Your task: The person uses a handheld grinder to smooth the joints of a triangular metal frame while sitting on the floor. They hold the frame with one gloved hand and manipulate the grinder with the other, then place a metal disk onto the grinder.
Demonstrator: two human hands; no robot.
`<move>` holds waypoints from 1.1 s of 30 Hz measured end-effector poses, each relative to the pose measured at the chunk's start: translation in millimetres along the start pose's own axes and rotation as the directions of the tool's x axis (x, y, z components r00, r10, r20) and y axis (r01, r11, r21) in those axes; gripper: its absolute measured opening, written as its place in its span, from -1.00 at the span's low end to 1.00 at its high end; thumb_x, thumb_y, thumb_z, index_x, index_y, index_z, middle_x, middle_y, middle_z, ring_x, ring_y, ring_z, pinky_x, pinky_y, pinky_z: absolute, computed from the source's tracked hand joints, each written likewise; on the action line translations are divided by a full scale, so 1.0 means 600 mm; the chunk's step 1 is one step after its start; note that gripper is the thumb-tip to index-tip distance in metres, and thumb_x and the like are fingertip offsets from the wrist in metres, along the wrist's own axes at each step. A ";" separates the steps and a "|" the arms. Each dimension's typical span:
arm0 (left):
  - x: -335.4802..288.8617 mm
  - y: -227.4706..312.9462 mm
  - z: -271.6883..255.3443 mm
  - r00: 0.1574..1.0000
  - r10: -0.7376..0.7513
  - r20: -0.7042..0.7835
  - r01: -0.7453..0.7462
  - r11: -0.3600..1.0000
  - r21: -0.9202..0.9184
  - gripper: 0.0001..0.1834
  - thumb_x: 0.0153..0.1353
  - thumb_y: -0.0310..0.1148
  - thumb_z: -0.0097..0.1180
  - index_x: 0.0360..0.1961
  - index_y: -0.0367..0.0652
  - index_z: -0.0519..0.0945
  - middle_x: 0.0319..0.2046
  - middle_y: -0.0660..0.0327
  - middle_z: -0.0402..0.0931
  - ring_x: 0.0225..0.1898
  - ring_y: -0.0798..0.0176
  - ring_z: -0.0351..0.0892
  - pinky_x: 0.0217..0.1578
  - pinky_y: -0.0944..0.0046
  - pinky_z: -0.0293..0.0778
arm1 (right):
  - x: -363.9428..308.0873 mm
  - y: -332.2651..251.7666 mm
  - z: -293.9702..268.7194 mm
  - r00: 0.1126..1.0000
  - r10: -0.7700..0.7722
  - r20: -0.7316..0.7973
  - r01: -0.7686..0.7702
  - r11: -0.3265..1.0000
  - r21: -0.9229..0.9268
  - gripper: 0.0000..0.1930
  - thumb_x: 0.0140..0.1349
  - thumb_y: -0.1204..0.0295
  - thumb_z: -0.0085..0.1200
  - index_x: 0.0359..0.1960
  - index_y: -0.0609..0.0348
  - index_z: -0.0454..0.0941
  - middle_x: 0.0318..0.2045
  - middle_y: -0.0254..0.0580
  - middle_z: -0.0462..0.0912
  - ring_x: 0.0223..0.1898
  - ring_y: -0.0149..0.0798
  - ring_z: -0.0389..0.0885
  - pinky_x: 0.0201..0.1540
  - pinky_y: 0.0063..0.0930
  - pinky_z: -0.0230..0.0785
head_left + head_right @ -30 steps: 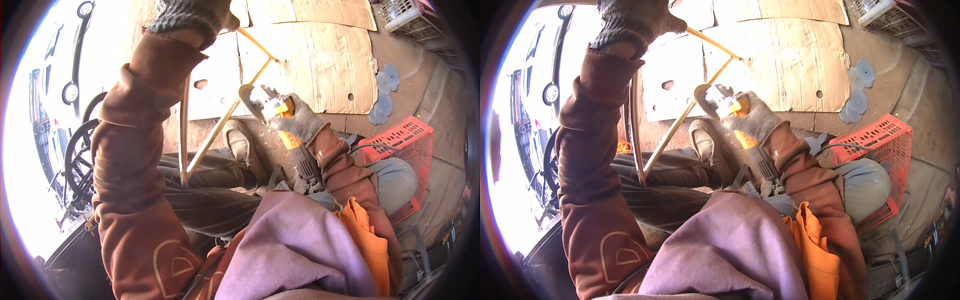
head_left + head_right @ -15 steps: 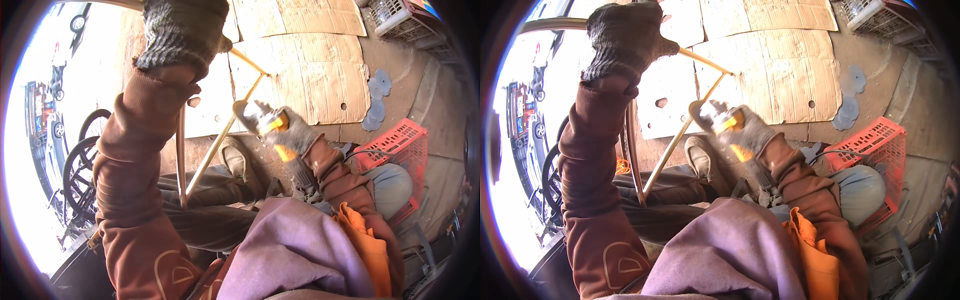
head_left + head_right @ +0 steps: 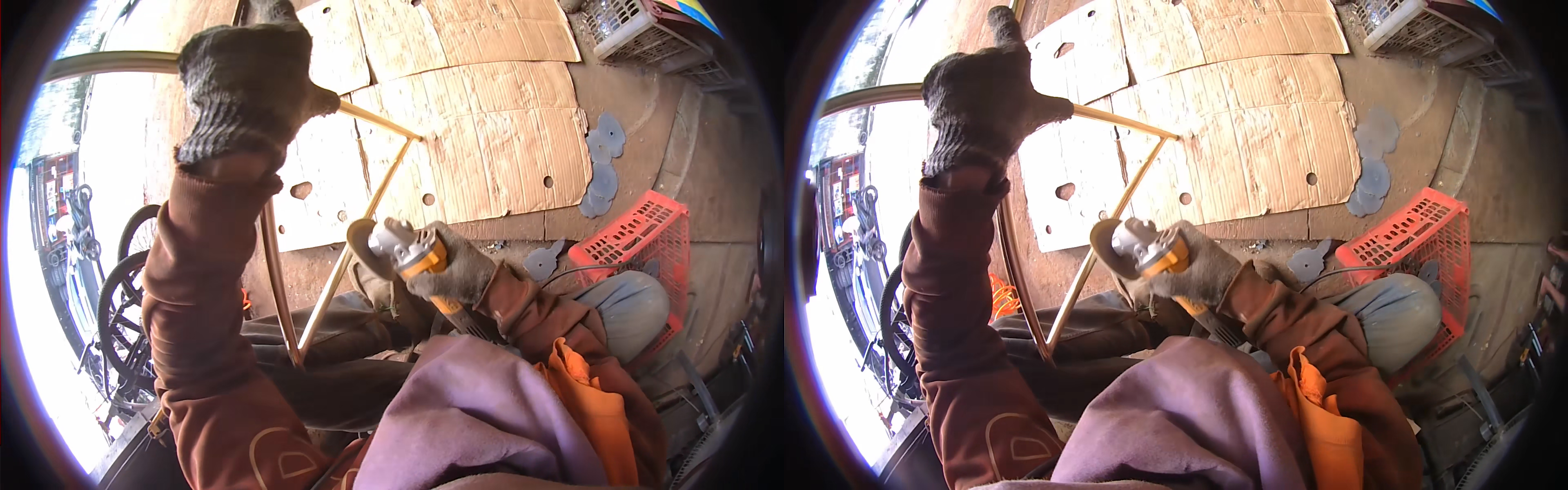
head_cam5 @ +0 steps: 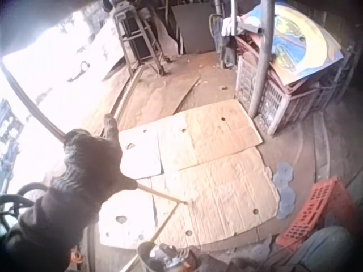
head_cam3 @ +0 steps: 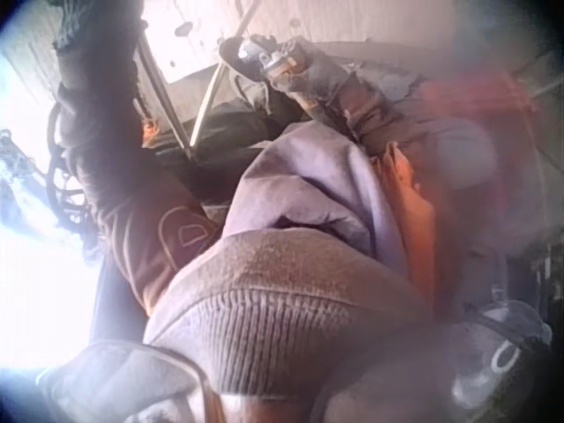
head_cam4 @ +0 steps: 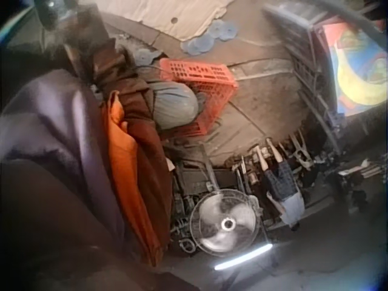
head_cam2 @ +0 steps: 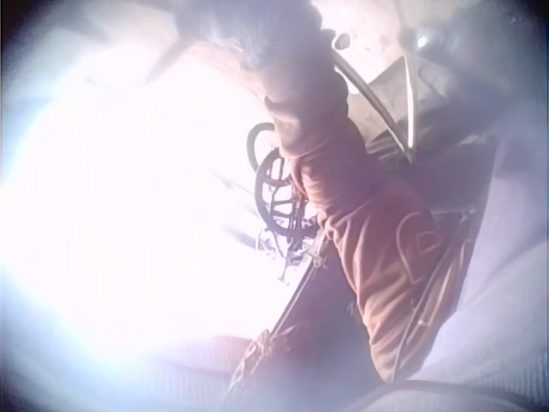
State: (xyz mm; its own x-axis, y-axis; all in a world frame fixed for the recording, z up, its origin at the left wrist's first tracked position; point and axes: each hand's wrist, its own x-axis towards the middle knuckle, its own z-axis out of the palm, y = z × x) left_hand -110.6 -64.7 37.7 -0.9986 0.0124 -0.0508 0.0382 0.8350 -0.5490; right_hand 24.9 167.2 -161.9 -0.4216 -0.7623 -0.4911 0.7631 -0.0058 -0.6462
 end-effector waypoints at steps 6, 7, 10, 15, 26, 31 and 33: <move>-0.002 -0.023 0.024 0.999 0.010 -0.037 -0.011 0.999 -0.042 0.26 -0.22 0.16 0.51 0.28 -0.64 0.23 -0.59 0.09 0.65 -0.54 0.08 0.71 -0.49 0.10 0.54 | 0.079 -0.013 -0.094 0.980 -0.019 -0.198 0.003 0.997 -0.083 -0.41 -0.06 0.47 0.52 -0.03 0.14 0.40 -0.20 -0.16 0.65 -0.26 -0.28 0.67 -0.24 -0.34 0.61; 0.000 -0.019 0.026 1.000 0.009 -0.029 -0.010 0.999 -0.042 0.25 -0.21 0.16 0.51 0.27 -0.64 0.24 -0.59 0.08 0.65 -0.53 0.07 0.71 -0.48 0.09 0.54 | 0.088 -0.008 -0.113 0.971 -0.010 -0.239 -0.019 0.993 -0.121 -0.42 -0.06 0.47 0.52 -0.03 0.15 0.41 -0.21 -0.16 0.65 -0.29 -0.27 0.67 -0.27 -0.33 0.61; 0.007 -0.012 0.021 1.000 0.003 -0.009 -0.003 0.999 -0.036 0.20 -0.17 0.15 0.49 0.26 -0.65 0.27 -0.56 0.06 0.65 -0.49 0.05 0.70 -0.42 0.08 0.54 | 0.108 -0.011 -0.147 0.949 -0.055 -0.310 0.011 0.990 -0.144 -0.37 -0.10 0.41 0.55 0.02 0.15 0.46 -0.19 -0.18 0.66 -0.26 -0.29 0.66 -0.17 -0.35 0.59; -0.027 -0.024 -0.034 0.989 -0.077 0.126 0.068 0.995 0.073 0.12 -0.09 0.14 0.46 0.22 -0.66 0.33 -0.51 0.02 0.66 -0.44 0.02 0.70 -0.34 0.05 0.53 | 0.148 -0.043 -0.127 0.969 -0.017 -0.245 0.001 0.998 -0.066 -0.53 -0.07 0.44 0.52 -0.08 0.19 0.60 -0.27 -0.21 0.70 -0.35 -0.29 0.68 -0.30 -0.37 0.60; -0.029 -0.017 -0.006 0.998 0.006 -0.070 -0.012 0.996 -0.089 -0.61 -0.03 -0.26 0.43 -0.38 -0.44 0.65 -0.64 -0.02 0.57 -0.48 0.01 0.66 -0.42 0.05 0.50 | -0.025 -0.092 0.072 0.986 0.127 0.106 -0.095 0.958 -0.270 -0.32 -0.04 0.37 0.49 0.08 0.19 0.32 -0.06 -0.18 0.59 -0.08 -0.35 0.60 -0.02 -0.43 0.54; -0.027 0.016 0.023 0.974 -0.038 -0.222 0.038 0.999 -0.001 -0.63 0.00 -0.34 0.33 -0.28 -0.49 0.64 -0.53 -0.01 0.62 -0.44 -0.06 0.66 -0.39 0.05 0.52 | -0.035 -0.097 0.098 0.980 0.023 0.199 0.065 0.903 -0.424 -0.38 0.01 0.39 0.44 0.09 0.20 0.38 -0.10 -0.22 0.61 -0.09 -0.36 0.61 -0.04 -0.39 0.54; -0.033 0.013 0.014 0.975 -0.023 -0.221 0.014 0.999 -0.040 -0.63 0.00 -0.34 0.33 -0.28 -0.49 0.64 -0.53 -0.01 0.62 -0.44 -0.06 0.66 -0.38 0.05 0.52 | -0.005 -0.082 0.051 0.985 -0.007 0.175 0.052 0.966 -0.255 -0.38 0.02 0.39 0.43 0.10 0.23 0.39 -0.12 -0.22 0.62 -0.11 -0.37 0.61 -0.04 -0.39 0.54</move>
State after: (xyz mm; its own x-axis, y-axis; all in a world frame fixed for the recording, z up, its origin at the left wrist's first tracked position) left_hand -90.0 -63.1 27.6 -0.9825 0.1147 0.1470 0.0227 0.8563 -0.5159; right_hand 3.7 150.3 -110.8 -0.3349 -0.8635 -0.3771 0.5903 0.1197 -0.7982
